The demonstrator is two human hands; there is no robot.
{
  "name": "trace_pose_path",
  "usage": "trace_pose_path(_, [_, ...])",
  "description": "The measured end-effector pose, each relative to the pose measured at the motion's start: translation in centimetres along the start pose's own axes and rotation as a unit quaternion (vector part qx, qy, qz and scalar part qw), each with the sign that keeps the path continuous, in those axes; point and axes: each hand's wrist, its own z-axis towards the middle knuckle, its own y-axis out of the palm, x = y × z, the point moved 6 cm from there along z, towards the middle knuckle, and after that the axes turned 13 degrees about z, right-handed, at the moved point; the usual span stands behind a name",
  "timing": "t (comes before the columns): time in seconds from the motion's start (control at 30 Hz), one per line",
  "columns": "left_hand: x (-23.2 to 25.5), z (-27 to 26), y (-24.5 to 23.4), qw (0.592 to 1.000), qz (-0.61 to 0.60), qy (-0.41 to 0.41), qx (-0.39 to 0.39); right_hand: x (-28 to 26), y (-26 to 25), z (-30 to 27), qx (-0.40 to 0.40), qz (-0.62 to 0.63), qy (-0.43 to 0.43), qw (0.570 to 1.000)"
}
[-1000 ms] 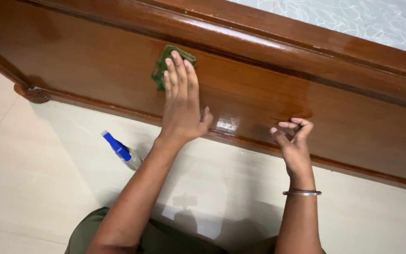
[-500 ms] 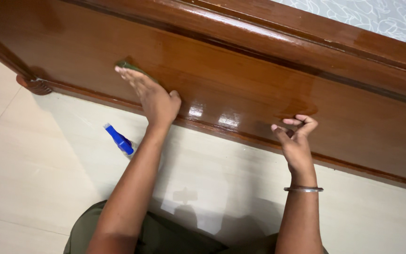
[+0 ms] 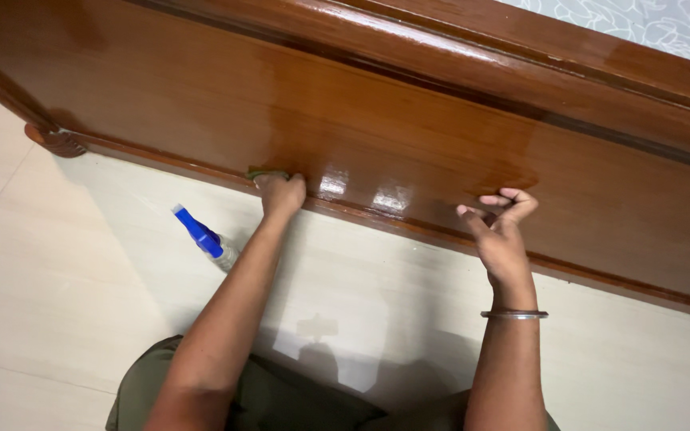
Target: The person cleans the wooden bed frame by spraying a cleaning solution and wiping with a green cloth. They repeatedly spray and wipe along the lower edge and side panels of the frame while sitting on the floor.
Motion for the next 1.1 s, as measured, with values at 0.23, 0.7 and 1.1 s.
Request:
trace_pose_path(0.23, [-1.5, -1.2, -1.9, 0.986, -0.116, -0.104, 0.061, 0.3, -0.1, 0.1, -0.009, 0.011, 0.001, 1.0])
trace_pose_path(0.7, [-5.2, -2.0, -5.5, 0.93, -0.177, -0.035, 0.32, 0.3, 0.0, 0.1, -0.025, 0.009, 0.001, 1.0])
trace_pose_path(1.1, [-7.4, -0.2, 4.7, 0.987, -0.085, -0.085, 0.104, 0.6, 0.2, 0.3, -0.028, 0.013, 0.004, 1.0])
